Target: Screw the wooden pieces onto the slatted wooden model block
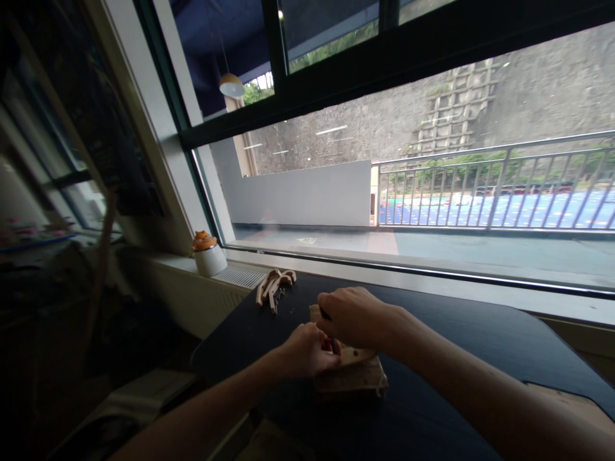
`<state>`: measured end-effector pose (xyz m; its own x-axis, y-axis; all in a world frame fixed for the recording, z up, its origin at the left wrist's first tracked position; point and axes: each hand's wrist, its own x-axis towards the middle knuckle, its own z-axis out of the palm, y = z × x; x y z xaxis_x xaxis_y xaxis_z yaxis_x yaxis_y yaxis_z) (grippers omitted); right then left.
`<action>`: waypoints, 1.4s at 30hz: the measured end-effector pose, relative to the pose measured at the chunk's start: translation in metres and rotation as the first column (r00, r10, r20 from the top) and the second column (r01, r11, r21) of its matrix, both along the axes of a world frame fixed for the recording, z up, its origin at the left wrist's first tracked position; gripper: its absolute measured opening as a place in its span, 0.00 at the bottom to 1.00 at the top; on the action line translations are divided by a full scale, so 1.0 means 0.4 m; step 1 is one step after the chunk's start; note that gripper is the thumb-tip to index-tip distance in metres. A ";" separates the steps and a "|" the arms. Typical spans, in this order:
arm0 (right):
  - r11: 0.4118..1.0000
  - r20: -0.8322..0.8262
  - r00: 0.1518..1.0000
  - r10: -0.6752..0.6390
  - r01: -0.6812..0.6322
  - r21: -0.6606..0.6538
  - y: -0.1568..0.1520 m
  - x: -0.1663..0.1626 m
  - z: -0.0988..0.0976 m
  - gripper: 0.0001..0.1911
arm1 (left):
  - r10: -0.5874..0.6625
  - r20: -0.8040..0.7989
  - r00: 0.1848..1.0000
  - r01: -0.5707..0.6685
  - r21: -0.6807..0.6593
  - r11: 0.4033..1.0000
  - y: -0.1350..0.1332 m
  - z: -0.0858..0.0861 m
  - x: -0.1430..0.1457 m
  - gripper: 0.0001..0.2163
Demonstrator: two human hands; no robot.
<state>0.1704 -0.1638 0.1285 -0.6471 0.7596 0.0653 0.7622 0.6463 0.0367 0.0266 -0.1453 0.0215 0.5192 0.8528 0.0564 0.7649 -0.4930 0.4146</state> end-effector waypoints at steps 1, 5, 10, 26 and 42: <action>1.000 0.006 1.000 -0.006 0.006 -0.001 -0.001 0.000 0.004 0.11 | 0.003 0.005 1.000 -0.002 -0.010 1.000 0.000 0.000 0.000 0.10; 1.000 0.021 1.000 0.005 -0.004 -0.012 -0.006 0.006 0.024 0.09 | 0.029 0.021 0.999 -0.028 -0.031 0.999 0.004 0.003 0.001 0.09; 0.997 0.048 0.998 0.033 -0.030 -0.073 -0.006 0.006 0.026 0.09 | 0.011 0.028 1.000 -0.010 -0.032 0.999 0.007 0.003 0.003 0.09; 0.997 0.078 0.997 -0.004 0.010 -0.074 -0.011 -0.001 0.037 0.09 | 0.030 -0.003 1.000 -0.030 -0.014 0.999 0.005 0.000 0.005 0.10; 1.000 0.056 0.998 0.011 -0.010 -0.004 -0.009 -0.001 0.027 0.09 | 0.026 0.015 1.000 -0.026 -0.004 1.000 0.007 -0.008 0.006 0.10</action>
